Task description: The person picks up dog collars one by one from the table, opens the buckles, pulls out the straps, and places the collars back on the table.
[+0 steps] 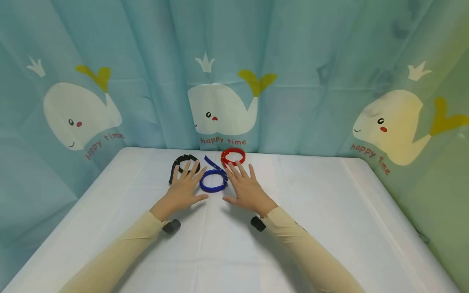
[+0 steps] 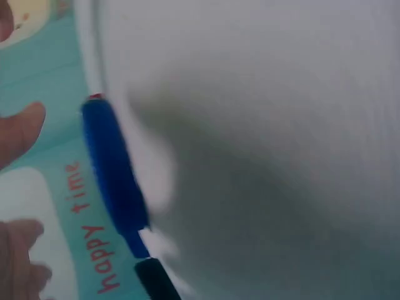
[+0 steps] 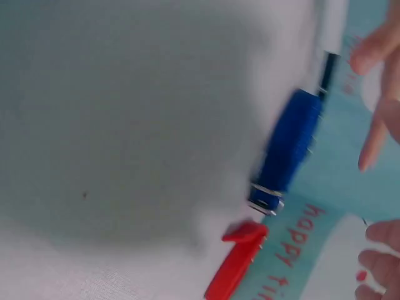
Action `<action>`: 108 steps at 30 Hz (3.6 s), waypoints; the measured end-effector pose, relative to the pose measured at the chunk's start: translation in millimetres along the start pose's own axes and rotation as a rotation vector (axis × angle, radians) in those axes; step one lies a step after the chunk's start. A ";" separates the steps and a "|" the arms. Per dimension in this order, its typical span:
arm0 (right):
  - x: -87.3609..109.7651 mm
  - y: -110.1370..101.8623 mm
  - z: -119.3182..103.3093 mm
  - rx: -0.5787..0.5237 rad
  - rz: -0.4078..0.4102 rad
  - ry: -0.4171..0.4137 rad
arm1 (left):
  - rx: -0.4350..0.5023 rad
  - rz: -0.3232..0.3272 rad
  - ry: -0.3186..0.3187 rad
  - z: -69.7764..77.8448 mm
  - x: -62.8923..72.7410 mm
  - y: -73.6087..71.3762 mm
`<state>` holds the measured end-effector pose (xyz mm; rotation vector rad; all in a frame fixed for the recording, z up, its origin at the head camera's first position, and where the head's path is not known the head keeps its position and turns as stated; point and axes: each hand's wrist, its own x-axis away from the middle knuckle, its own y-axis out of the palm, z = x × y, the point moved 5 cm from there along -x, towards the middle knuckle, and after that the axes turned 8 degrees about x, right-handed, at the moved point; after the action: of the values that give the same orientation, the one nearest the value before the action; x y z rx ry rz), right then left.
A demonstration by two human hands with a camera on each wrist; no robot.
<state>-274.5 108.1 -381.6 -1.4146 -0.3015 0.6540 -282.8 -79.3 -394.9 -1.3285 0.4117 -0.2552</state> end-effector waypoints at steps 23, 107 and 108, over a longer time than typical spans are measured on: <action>-28.4 22.8 -4.7 0.088 -0.107 -0.311 | -0.257 -0.134 0.525 12.1 -25.6 11.1; 64.7 -124.3 -34.1 -0.197 0.805 -0.299 | 0.011 0.514 0.510 104.0 63.8 -99.9; 64.5 -124.1 -34.2 -0.200 0.799 -0.298 | 0.011 0.514 0.514 104.0 63.4 -99.2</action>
<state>-174.4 115.6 -278.3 -1.6223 -0.0163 1.5294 -175.8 -35.9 -288.5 -1.0915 1.1613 -0.1622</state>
